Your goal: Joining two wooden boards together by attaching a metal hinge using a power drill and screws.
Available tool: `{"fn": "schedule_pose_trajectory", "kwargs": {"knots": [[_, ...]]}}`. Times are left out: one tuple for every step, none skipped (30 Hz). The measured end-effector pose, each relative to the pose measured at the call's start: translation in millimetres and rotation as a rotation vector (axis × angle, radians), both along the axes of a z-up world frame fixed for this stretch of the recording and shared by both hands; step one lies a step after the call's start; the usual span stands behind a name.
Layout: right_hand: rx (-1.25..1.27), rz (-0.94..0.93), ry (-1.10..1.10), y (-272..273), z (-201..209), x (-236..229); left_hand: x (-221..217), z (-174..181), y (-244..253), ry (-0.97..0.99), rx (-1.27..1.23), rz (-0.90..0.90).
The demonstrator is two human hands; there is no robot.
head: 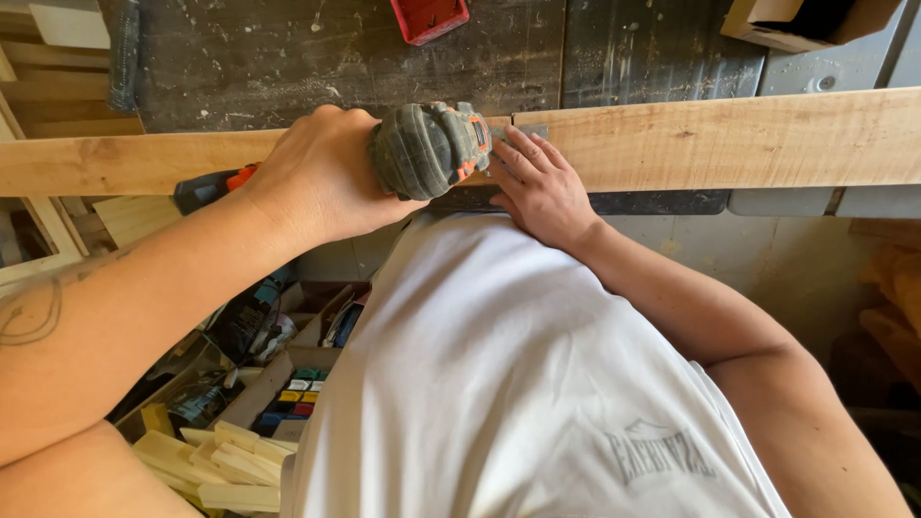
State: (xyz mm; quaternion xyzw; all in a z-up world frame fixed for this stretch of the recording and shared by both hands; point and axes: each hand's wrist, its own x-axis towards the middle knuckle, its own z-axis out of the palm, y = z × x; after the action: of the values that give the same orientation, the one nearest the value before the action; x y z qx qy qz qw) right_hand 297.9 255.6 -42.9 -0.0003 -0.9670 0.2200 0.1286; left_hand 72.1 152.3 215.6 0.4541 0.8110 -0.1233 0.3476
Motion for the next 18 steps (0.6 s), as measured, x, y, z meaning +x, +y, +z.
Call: {"fn": "schedule_pose_trajectory", "kwargs": {"knots": [[-0.006, 0.001, -0.002, 0, -2, 2, 1, 2, 2, -0.002, -0.006, 0.001], [-0.024, 0.002, -0.008, -1, -4, 4, 1, 4, 5, -0.001, -0.037, 0.003], [-0.039, 0.001, -0.012, 0, -7, 5, 2, 6, 9, 0.002, -0.066, 0.002], [-0.043, -0.002, -0.012, -1, -8, 6, 2, 7, 11, 0.002, -0.070, -0.001], [-0.029, -0.003, 0.008, -1, -9, 7, 2, 8, 14, 0.001, -0.094, -0.002], [-0.015, -0.004, 0.028, -2, -11, 8, 2, 9, 17, 0.001, -0.119, -0.002], [-0.023, -0.004, 0.025, -2, -13, 9, 2, 10, 19, -0.003, -0.127, -0.003], [-0.020, 0.000, 0.006, -3, -16, 11, 2, 11, 21, -0.007, -0.129, -0.018], [-0.016, 0.006, -0.009, -3, -19, 11, 1, 13, 24, -0.008, -0.130, -0.031], [-0.023, 0.007, -0.010, -3, -18, 10, 1, 12, 24, -0.009, -0.138, -0.030], [-0.015, 0.007, 0.000, -3, -16, 10, 1, 12, 24, -0.002, -0.136, -0.038], [-0.006, 0.007, 0.011, -2, -15, 9, 1, 11, 25, 0.004, -0.134, -0.046], [-0.011, 0.005, 0.013, -3, -14, 9, 0, 9, 24, 0.006, -0.139, -0.048], [0.011, 0.000, 0.016, -3, -14, 9, -1, 8, 24, 0.008, -0.144, -0.050], [0.033, -0.005, 0.020, -3, -13, 9, -2, 6, 23, 0.009, -0.149, -0.052], [0.028, -0.006, 0.022, -4, -13, 8, -1, 7, 24, 0.011, -0.154, -0.053], [0.034, -0.006, 0.036, -3, -14, 8, 0, 8, 26, 0.009, -0.168, -0.029], [0.039, -0.007, 0.049, -3, -14, 8, 0, 8, 27, 0.008, -0.182, -0.006]]}}
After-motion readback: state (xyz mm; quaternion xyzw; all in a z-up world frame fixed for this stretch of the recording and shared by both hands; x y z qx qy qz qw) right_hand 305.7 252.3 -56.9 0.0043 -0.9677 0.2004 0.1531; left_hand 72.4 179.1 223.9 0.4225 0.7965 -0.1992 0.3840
